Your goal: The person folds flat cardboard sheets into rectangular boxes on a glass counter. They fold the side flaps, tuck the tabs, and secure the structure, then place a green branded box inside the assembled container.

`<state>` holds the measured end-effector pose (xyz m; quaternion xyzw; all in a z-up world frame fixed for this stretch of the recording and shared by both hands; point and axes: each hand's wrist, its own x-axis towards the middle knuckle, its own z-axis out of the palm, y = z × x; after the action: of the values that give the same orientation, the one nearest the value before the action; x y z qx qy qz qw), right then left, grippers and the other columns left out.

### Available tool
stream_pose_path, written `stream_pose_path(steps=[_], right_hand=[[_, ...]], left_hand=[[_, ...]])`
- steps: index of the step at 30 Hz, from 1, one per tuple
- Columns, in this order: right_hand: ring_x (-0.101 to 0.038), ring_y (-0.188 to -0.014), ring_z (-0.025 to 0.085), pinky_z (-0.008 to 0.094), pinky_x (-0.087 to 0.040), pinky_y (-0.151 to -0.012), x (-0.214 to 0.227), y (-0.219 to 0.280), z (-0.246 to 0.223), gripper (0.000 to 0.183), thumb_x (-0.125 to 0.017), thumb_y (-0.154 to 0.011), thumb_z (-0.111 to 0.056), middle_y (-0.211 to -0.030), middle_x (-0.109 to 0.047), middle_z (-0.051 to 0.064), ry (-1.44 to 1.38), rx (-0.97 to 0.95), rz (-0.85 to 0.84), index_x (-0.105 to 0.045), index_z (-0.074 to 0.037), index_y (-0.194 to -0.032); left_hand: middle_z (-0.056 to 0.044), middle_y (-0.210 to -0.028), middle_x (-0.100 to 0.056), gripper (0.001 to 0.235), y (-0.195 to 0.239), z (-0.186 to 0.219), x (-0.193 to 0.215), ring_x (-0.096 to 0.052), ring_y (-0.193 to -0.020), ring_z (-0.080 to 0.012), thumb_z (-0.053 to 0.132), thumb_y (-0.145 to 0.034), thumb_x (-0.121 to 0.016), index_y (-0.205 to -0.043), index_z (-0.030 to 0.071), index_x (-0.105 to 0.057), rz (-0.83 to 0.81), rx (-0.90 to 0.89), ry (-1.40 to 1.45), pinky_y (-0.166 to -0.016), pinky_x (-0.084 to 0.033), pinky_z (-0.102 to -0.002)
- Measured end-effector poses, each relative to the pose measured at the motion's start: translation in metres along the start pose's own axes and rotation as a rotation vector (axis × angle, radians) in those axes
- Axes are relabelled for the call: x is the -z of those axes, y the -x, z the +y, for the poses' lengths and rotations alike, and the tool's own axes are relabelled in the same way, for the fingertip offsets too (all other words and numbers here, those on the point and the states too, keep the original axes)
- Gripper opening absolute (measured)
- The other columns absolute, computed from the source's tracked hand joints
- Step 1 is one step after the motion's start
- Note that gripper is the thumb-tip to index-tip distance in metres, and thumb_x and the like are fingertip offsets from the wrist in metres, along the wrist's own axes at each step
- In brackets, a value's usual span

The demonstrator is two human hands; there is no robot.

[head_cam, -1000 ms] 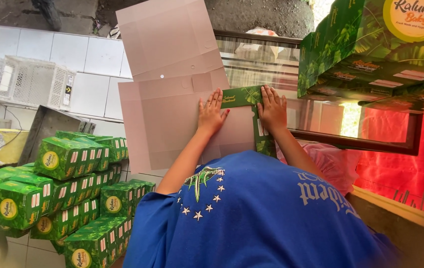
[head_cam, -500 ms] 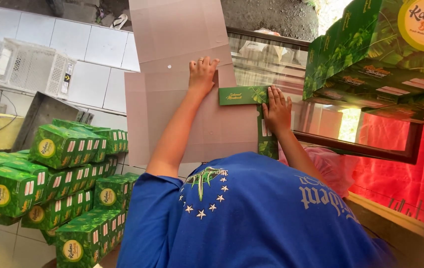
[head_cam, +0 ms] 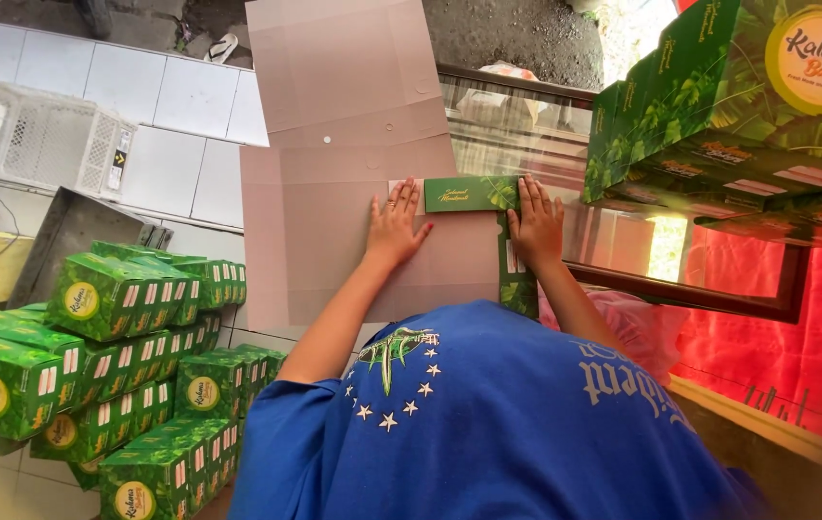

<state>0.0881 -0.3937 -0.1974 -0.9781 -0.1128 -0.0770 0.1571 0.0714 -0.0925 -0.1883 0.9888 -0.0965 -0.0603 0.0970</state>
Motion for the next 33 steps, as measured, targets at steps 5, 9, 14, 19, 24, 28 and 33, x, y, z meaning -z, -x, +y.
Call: stream_pose_path(steps=[5, 9, 14, 19, 24, 28, 33], right_hand=[[-0.033, -0.152, 0.025, 0.054, -0.018, -0.123, 0.005, 0.000, -0.002, 0.060, -0.049, -0.106, -0.037, -0.167, -0.036, 0.006, -0.015, -0.025, -0.015, -0.038, -0.011, -0.160], [-0.033, -0.153, 0.025, 0.055, -0.018, -0.123, 0.001, -0.002, -0.001, 0.060, -0.049, -0.107, -0.037, -0.167, -0.037, 0.007, -0.027, -0.017, -0.013, -0.038, -0.011, -0.160], [-0.032, -0.153, 0.025, 0.055, -0.017, -0.123, -0.001, 0.001, 0.001, 0.060, -0.049, -0.106, -0.037, -0.167, -0.036, 0.007, -0.036, -0.019, -0.008, -0.038, -0.011, -0.160], [-0.032, -0.153, 0.024, 0.057, -0.016, -0.123, 0.006, 0.003, 0.008, 0.060, -0.049, -0.106, -0.036, -0.167, -0.036, 0.007, -0.018, -0.018, -0.008, -0.038, -0.011, -0.160], [-0.032, -0.153, 0.023, 0.059, -0.014, -0.123, 0.017, 0.004, 0.012, 0.059, -0.048, -0.106, -0.036, -0.167, -0.036, 0.005, -0.022, -0.033, -0.049, -0.038, -0.013, -0.160], [-0.031, -0.153, 0.023, 0.060, -0.013, -0.122, 0.010, 0.006, 0.018, 0.059, -0.048, -0.106, -0.036, -0.167, -0.036, 0.005, -0.008, -0.021, -0.063, -0.038, -0.013, -0.160], [-0.031, -0.153, 0.024, 0.059, -0.013, -0.122, 0.011, 0.004, 0.016, 0.059, -0.048, -0.106, -0.035, -0.167, -0.036, 0.005, -0.016, -0.015, -0.038, -0.038, -0.012, -0.160]], left_hand=[[0.001, -0.171, -0.021, 0.072, -0.009, -0.041, -0.007, -0.022, -0.156, -0.0214, 0.054, -0.104, -0.043, -0.163, 0.016, -0.025, 0.061, 0.100, 0.074, -0.123, -0.014, -0.062], [0.006, -0.172, -0.024, 0.059, -0.012, -0.069, -0.027, -0.026, -0.158, -0.0176, 0.042, -0.108, -0.043, -0.163, 0.025, -0.029, 0.105, 0.059, 0.067, -0.127, -0.014, -0.060], [0.003, -0.174, -0.022, 0.063, -0.073, -0.154, -0.044, -0.025, -0.156, -0.0226, 0.029, -0.107, -0.047, -0.167, 0.025, -0.030, 0.201, 0.059, 0.028, -0.123, -0.016, -0.056], [-0.003, -0.165, -0.030, 0.087, -0.085, -0.158, 0.052, -0.032, -0.148, -0.0246, 0.043, -0.082, -0.080, -0.155, 0.023, -0.038, 0.004, 0.144, 0.033, -0.117, -0.025, -0.056], [-0.008, -0.126, -0.056, 0.084, -0.080, -0.129, 0.098, -0.050, -0.127, -0.0291, 0.041, -0.056, -0.099, -0.130, 0.019, -0.063, -0.095, 0.039, -0.118, -0.105, -0.037, -0.050], [-0.006, -0.117, -0.059, 0.061, -0.074, -0.128, 0.099, -0.053, -0.124, -0.0247, 0.041, -0.061, -0.097, -0.114, 0.020, -0.074, -0.175, 0.042, -0.172, -0.109, -0.034, -0.049], [0.009, -0.136, -0.067, 0.014, -0.046, -0.158, 0.040, -0.058, -0.128, -0.0186, 0.014, -0.094, -0.075, -0.104, 0.024, -0.077, -0.026, -0.264, -0.062, -0.113, -0.047, -0.042]])
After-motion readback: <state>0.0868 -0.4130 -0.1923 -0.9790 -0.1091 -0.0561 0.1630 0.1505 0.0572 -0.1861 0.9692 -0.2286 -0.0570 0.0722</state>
